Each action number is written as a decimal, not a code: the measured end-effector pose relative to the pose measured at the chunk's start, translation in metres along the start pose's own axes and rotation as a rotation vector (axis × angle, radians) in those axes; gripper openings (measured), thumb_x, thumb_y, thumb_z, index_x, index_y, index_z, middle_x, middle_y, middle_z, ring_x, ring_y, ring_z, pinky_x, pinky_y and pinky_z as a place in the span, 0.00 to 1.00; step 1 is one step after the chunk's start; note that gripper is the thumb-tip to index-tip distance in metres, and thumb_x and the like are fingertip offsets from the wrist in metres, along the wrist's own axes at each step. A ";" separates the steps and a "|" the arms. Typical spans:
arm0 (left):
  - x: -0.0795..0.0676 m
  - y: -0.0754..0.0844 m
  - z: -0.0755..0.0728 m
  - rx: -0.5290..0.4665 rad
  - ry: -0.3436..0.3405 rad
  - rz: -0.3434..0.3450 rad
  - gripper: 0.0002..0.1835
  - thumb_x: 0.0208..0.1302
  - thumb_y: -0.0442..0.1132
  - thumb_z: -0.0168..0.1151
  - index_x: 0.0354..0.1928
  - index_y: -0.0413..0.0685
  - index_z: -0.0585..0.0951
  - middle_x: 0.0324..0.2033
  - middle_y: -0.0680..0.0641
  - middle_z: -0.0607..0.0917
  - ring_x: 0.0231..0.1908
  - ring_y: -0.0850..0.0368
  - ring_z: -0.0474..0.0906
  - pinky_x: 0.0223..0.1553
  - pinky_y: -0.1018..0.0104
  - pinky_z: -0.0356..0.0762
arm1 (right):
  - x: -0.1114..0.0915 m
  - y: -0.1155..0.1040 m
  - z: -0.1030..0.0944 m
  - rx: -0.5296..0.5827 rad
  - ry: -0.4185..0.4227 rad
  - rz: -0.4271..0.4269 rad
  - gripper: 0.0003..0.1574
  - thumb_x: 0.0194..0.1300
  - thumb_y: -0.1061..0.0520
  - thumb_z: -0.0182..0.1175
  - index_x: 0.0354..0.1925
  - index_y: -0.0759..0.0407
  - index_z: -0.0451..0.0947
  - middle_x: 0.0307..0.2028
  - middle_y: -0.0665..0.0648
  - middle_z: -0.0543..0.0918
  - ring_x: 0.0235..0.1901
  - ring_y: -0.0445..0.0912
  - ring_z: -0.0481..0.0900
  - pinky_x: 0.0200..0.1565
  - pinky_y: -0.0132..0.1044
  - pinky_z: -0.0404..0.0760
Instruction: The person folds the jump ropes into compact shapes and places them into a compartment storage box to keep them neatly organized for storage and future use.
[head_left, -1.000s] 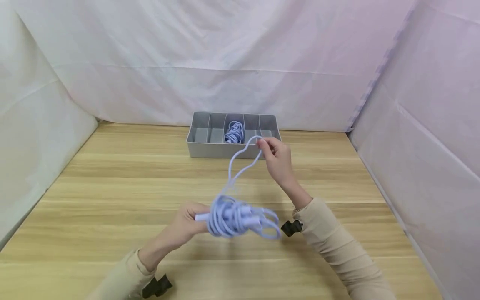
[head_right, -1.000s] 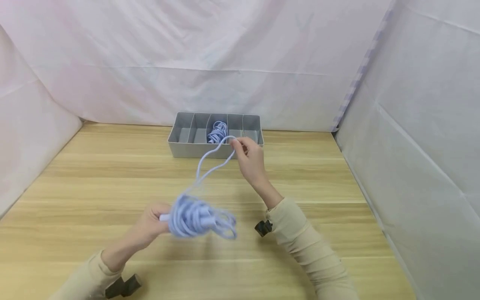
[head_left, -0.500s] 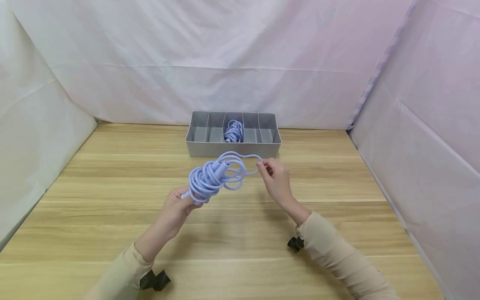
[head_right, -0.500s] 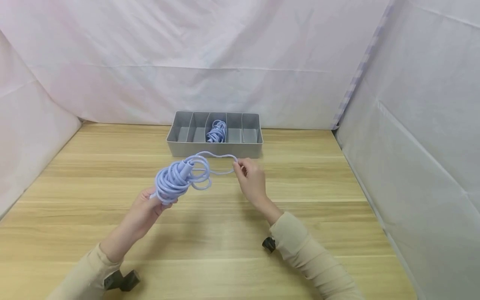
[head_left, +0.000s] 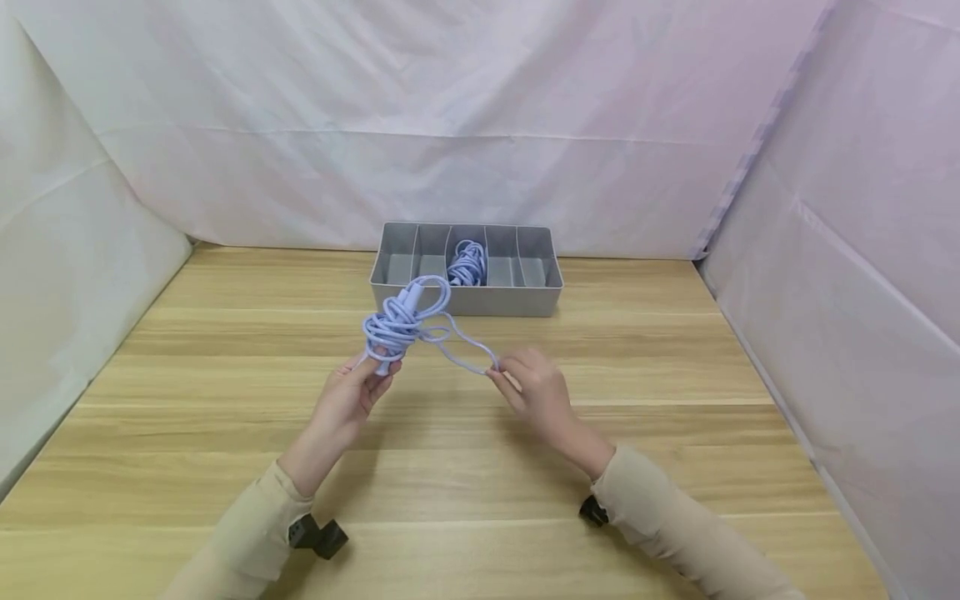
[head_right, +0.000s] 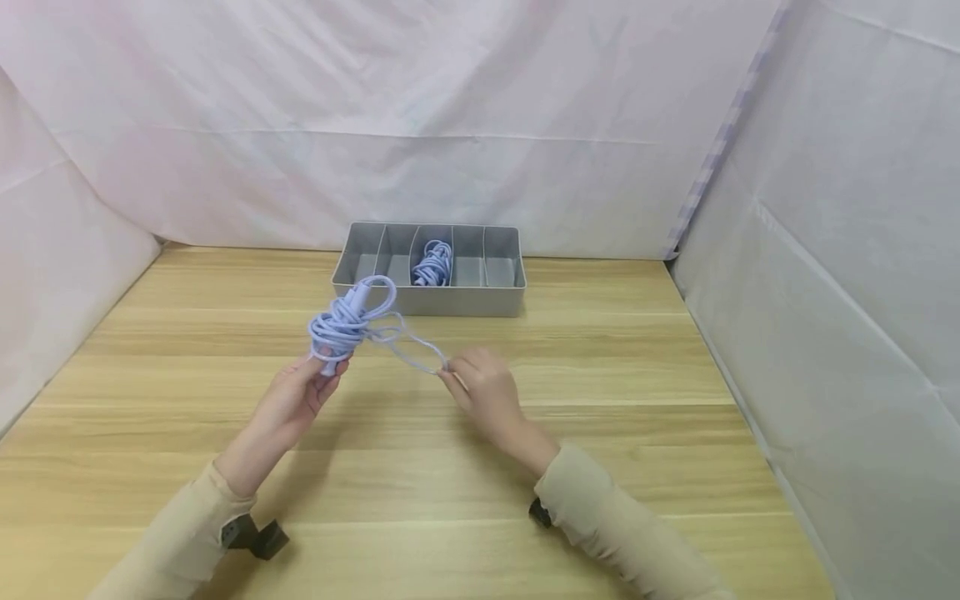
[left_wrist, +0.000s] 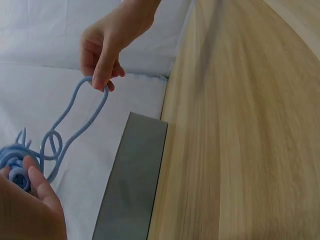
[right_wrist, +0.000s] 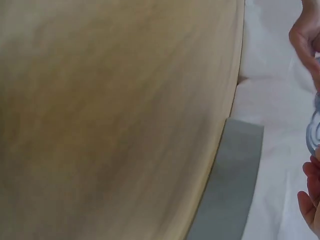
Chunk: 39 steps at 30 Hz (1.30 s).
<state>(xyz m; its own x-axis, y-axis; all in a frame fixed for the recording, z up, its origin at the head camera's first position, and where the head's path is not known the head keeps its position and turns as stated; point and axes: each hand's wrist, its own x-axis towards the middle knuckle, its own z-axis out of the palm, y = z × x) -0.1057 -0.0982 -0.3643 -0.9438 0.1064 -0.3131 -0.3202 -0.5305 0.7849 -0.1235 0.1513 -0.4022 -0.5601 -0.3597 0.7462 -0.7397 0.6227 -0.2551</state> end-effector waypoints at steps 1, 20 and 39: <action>0.002 0.001 -0.001 -0.018 0.010 -0.021 0.20 0.69 0.35 0.45 0.25 0.57 0.83 0.24 0.57 0.85 0.28 0.69 0.80 0.35 0.80 0.75 | 0.001 -0.003 -0.002 -0.035 -0.003 -0.065 0.05 0.52 0.60 0.64 0.25 0.61 0.79 0.25 0.53 0.81 0.27 0.45 0.76 0.29 0.33 0.76; 0.007 -0.023 0.015 0.281 0.091 0.084 0.09 0.62 0.32 0.54 0.43 0.42 0.80 0.22 0.57 0.84 0.27 0.66 0.81 0.34 0.72 0.79 | 0.040 -0.046 -0.017 0.180 -0.060 -0.267 0.22 0.72 0.54 0.39 0.46 0.70 0.71 0.44 0.63 0.79 0.47 0.52 0.77 0.56 0.49 0.69; -0.008 -0.028 0.030 0.484 0.202 0.464 0.14 0.53 0.28 0.63 0.44 0.33 0.80 0.36 0.38 0.84 0.28 0.66 0.78 0.30 0.74 0.78 | 0.067 -0.057 0.002 0.498 0.195 0.064 0.16 0.48 0.72 0.65 0.39 0.72 0.78 0.33 0.62 0.82 0.28 0.45 0.77 0.32 0.32 0.79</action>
<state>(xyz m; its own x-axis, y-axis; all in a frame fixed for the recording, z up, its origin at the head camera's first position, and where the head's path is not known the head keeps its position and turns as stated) -0.0915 -0.0584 -0.3677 -0.9731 -0.2236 0.0561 0.0677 -0.0444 0.9967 -0.1198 0.0903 -0.3394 -0.5657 -0.1663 0.8077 -0.8200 0.2169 -0.5296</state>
